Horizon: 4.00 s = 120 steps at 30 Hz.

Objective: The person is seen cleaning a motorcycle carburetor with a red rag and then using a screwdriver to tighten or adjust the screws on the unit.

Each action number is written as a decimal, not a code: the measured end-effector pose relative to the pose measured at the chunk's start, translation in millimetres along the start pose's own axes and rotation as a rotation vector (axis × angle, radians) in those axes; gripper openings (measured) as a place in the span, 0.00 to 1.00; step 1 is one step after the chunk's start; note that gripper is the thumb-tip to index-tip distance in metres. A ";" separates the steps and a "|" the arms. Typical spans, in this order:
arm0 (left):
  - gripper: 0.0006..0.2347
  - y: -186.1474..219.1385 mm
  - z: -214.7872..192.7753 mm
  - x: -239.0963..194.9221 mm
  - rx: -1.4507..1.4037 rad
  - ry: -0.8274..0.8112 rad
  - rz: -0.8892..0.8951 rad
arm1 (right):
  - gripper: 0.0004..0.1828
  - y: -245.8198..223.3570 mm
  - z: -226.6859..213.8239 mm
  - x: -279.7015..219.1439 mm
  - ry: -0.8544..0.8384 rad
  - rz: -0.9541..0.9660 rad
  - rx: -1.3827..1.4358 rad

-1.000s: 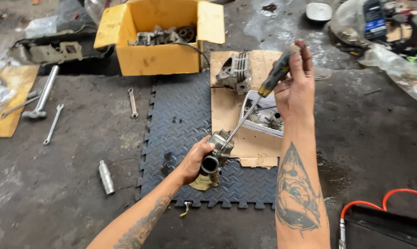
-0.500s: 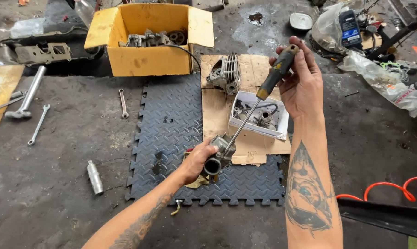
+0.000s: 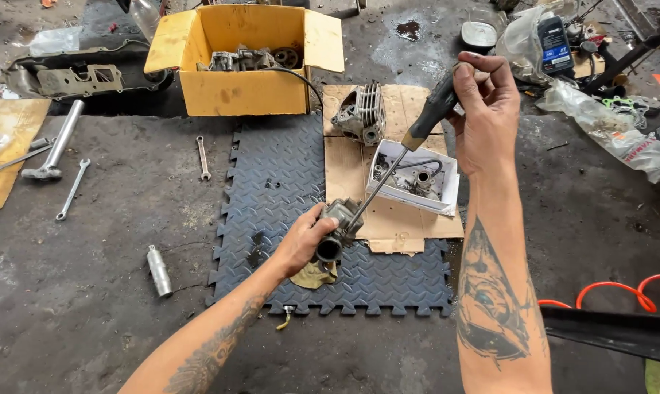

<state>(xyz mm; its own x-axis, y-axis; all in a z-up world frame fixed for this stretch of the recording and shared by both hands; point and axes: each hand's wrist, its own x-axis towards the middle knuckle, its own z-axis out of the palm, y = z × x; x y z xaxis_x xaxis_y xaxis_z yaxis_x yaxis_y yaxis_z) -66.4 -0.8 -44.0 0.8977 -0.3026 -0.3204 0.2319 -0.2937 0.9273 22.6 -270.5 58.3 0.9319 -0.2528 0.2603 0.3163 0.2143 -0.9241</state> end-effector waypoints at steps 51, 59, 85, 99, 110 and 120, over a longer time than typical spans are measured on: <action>0.27 -22.8 -26.5 3.9 0.378 0.162 0.345 | 0.17 8.2 -51.1 -9.5 -0.278 0.009 -0.201; 0.29 -23.3 -22.5 5.0 0.392 0.149 0.341 | 0.16 9.4 -48.6 -11.6 -0.246 0.042 -0.200; 0.29 -19.5 -23.3 0.2 0.397 0.125 0.280 | 0.17 13.7 -49.6 -12.0 -0.282 0.060 -0.205; 0.24 -26.2 -76.0 -64.6 0.236 0.086 0.136 | 0.26 -36.8 0.7 -80.6 -0.466 -0.139 -1.042; 0.31 -102.6 -80.2 -36.6 0.473 -0.011 0.351 | 0.24 24.1 -69.4 -140.1 -0.380 0.584 -1.465; 0.30 -94.5 -106.8 8.8 0.721 0.012 0.471 | 0.28 87.5 -84.6 -132.3 -0.408 0.614 -1.407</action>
<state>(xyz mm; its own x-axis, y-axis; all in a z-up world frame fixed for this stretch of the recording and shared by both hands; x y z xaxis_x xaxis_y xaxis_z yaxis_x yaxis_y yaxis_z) -40.4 121.1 -113.8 0.8451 -0.5296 0.0729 -0.4570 -0.6451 0.6124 -88.1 -298.1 -80.6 0.9068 -0.1513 -0.3934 -0.3040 -0.8813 -0.3619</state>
